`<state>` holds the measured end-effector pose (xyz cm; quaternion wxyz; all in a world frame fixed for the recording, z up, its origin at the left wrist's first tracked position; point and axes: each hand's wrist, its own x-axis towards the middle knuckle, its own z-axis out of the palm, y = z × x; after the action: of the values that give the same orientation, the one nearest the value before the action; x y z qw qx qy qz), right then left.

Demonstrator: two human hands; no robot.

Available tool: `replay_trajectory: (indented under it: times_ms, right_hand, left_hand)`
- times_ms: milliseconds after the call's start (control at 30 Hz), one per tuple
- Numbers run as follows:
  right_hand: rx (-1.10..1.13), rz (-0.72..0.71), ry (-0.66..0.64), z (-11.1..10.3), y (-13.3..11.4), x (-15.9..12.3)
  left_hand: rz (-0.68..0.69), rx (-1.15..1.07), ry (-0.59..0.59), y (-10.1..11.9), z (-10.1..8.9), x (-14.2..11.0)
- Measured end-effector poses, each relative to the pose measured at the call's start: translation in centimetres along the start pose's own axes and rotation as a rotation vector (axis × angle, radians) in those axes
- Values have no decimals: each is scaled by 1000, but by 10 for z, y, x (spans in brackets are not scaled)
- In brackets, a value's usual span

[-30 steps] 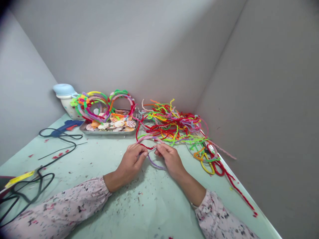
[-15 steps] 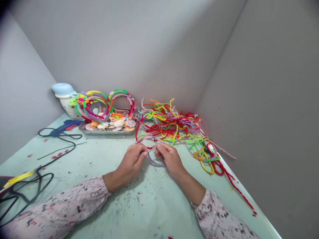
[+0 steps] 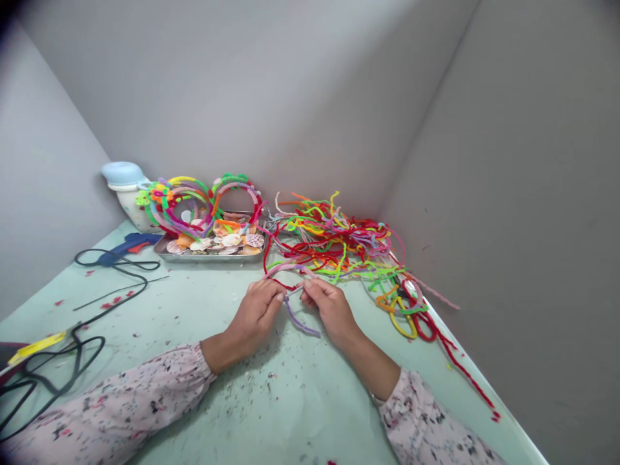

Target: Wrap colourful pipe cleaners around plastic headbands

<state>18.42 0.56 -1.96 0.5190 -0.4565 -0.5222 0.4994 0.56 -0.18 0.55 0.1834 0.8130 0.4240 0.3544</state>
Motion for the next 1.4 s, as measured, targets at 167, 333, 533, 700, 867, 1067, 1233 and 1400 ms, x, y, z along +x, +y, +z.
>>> replay_trajectory:
  times_ms: [167,333,533,700,867,1067,1233,1400]
  right_hand:
    - [-4,7,4,0,-1,0]
    - [-6,0,-5,0,-1,0]
    - [1,7,-2,1,-2,-1]
    - [18,9,1,1,-2,-1]
    - [17,12,15,1,-3,-1]
    - [5,14,1,1,-4,-1]
    - [20,8,7,1,-2,0]
    - [36,17,15,0,0,0]
  left_hand:
    - [9,-1,-22,0,-1,1]
    - [15,10,-18,0,0,0]
    - [20,25,-20,-1,1,0]
    - [17,7,-14,-2,1,0]
    - [13,-28,-18,0,0,-1]
    - [14,-3,8,0,0,-1]
    - [36,6,14,-1,1,-1]
    - [46,23,23,-1,2,-2]
